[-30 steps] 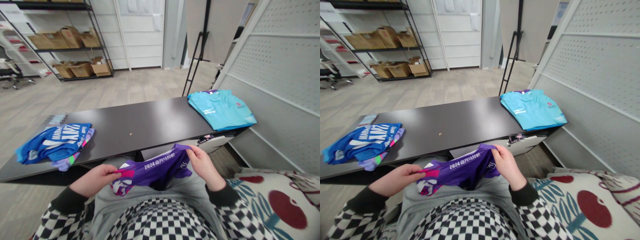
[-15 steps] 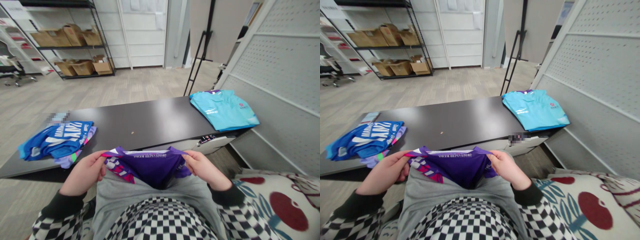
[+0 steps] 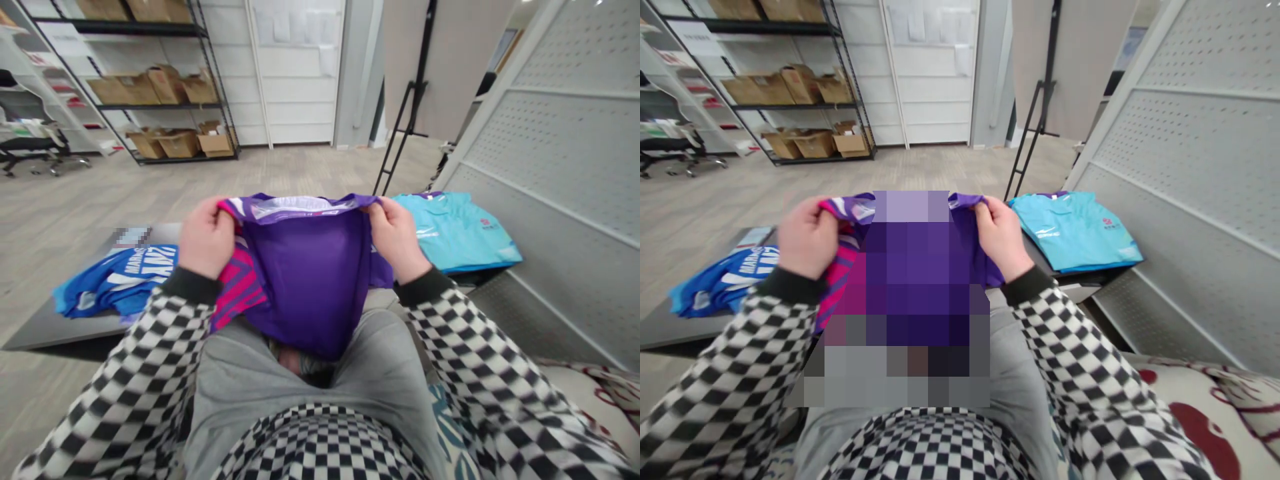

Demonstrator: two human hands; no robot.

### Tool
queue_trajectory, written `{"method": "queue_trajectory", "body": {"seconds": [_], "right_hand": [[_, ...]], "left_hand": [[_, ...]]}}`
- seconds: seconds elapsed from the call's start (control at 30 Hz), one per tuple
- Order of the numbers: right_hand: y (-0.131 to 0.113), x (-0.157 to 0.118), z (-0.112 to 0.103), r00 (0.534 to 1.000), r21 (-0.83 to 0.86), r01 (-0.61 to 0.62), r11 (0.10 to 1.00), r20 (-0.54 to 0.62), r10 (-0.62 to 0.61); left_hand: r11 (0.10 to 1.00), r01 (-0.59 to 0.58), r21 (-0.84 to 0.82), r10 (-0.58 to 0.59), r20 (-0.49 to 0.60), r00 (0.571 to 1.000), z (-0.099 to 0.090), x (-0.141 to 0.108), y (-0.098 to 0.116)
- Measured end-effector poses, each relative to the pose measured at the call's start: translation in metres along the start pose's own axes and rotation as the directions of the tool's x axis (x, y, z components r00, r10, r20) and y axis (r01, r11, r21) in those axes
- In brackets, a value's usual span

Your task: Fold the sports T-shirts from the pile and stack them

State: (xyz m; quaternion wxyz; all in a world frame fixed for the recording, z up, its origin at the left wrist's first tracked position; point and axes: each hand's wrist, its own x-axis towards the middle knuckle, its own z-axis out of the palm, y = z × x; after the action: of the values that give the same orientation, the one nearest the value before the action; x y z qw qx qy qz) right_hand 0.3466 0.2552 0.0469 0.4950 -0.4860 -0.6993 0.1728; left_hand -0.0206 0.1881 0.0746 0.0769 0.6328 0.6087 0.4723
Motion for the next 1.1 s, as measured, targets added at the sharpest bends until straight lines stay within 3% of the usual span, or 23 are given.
{"method": "queue_trajectory", "body": {"seconds": [0.07,0.13,0.2,0.27,0.37,0.47,0.73,0.93,1.1], "right_hand": [[0.025,0.018,0.034,0.990,-0.214,-0.057,0.975,0.115,0.083],[0.052,0.019,0.065,0.939,-0.434,-0.088,0.896,0.266,0.221],[0.077,0.011,0.085,0.882,-0.578,-0.046,0.814,0.359,0.305],[0.097,0.002,0.093,0.854,-0.631,0.014,0.775,0.411,0.319],[0.114,0.002,0.092,0.841,-0.650,0.055,0.758,0.439,0.316],[0.122,0.013,0.089,0.830,-0.670,0.044,0.741,0.438,0.346],[0.135,0.029,0.093,0.830,-0.667,0.064,0.743,0.449,0.331],[0.149,0.040,0.088,0.830,-0.659,0.071,0.749,0.456,0.322],[0.160,0.046,0.083,0.835,-0.676,0.070,0.734,0.442,0.327]], "left_hand": [[0.988,0.087,0.126,-0.101,0.109,0.989,0.041,0.023,-0.027],[0.949,0.174,0.262,-0.242,0.257,0.935,0.081,0.027,-0.058],[0.923,0.061,0.379,-0.206,0.357,0.911,0.110,0.018,-0.090],[0.899,-0.097,0.428,-0.104,0.423,0.900,0.122,0.008,-0.121],[0.873,-0.226,0.431,-0.014,0.487,0.873,0.113,0.007,-0.158],[0.871,-0.244,0.427,-0.009,0.510,0.860,0.100,0.020,-0.178],[0.872,-0.166,0.461,-0.045,0.413,0.910,0.103,0.033,-0.176],[0.886,-0.024,0.463,-0.122,0.283,0.951,0.076,0.028,-0.170],[0.881,0.274,0.385,-0.361,0.177,0.915,0.049,0.031,-0.186]]}}
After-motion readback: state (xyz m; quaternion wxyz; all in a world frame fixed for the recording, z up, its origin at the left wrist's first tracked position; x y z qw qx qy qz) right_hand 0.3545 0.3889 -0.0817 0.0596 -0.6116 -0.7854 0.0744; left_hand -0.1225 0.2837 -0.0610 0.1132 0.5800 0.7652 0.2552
